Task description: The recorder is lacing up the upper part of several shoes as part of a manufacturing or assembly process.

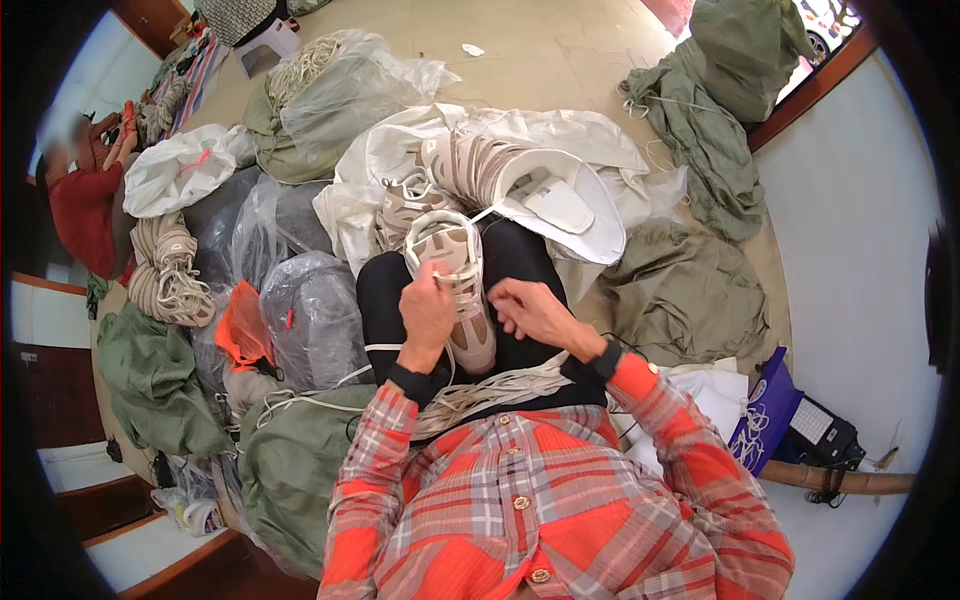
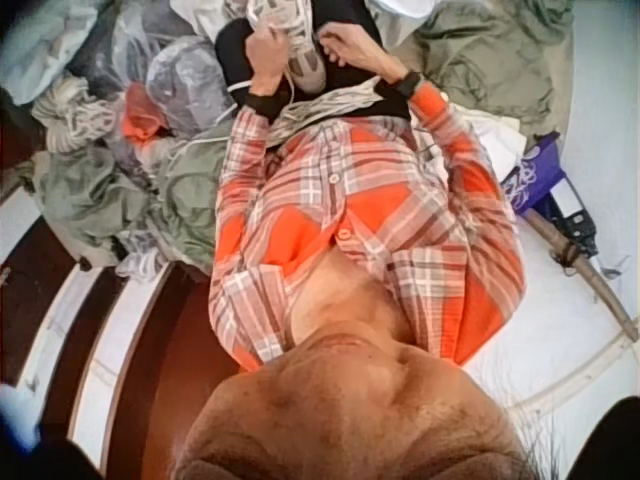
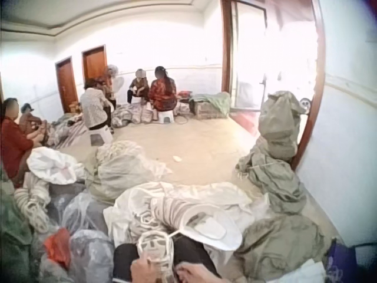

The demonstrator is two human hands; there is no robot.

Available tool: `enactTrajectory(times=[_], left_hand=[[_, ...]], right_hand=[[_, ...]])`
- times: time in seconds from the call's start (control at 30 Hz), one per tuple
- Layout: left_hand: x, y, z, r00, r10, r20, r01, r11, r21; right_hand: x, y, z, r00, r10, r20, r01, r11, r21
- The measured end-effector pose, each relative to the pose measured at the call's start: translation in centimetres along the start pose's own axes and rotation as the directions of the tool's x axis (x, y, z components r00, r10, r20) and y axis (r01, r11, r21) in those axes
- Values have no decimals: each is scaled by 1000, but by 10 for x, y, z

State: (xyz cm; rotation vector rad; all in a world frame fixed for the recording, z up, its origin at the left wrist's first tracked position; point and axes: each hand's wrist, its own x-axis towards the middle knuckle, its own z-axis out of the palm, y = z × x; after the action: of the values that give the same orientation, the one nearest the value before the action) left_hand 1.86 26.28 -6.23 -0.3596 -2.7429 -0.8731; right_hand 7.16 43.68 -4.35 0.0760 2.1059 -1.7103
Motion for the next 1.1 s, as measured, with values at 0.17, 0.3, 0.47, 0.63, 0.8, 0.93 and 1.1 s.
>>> enactTrajectory(times=[0.17, 0.3, 0.47, 0.63, 0.8, 0.93, 1.1], left_hand=[[-4, -2, -22, 973, -179, 144, 228, 828, -512], [-8, -6, -31, 966, -88, 245, 228, 740, -633], [-6, -11, -40, 967, 149, 205, 25, 748, -664], [-3, -18, -44, 940, 208, 270, 66, 664, -745], [-5, -24, -51, 907, 172, 383, 166, 692, -703], [-8, -51, -64, 957, 88, 275, 36, 908, -418], [-25, -125, -110, 930, 221, 294, -246, 968, 50]], right_hand=[[37, -13, 10, 990, -128, 55, 123, 988, 90], [53, -15, 6, 960, -131, 248, 93, 983, 158], [44, -24, -2, 932, -41, 359, -59, 963, 263], [49, -27, -7, 884, -23, 468, -107, 962, 250], [59, -29, -20, 870, -25, 492, -5, 998, 59], [35, -20, -30, 928, -1, 372, 7, 1000, -16], [28, -29, -28, 993, 102, 52, -78, 937, -341]])
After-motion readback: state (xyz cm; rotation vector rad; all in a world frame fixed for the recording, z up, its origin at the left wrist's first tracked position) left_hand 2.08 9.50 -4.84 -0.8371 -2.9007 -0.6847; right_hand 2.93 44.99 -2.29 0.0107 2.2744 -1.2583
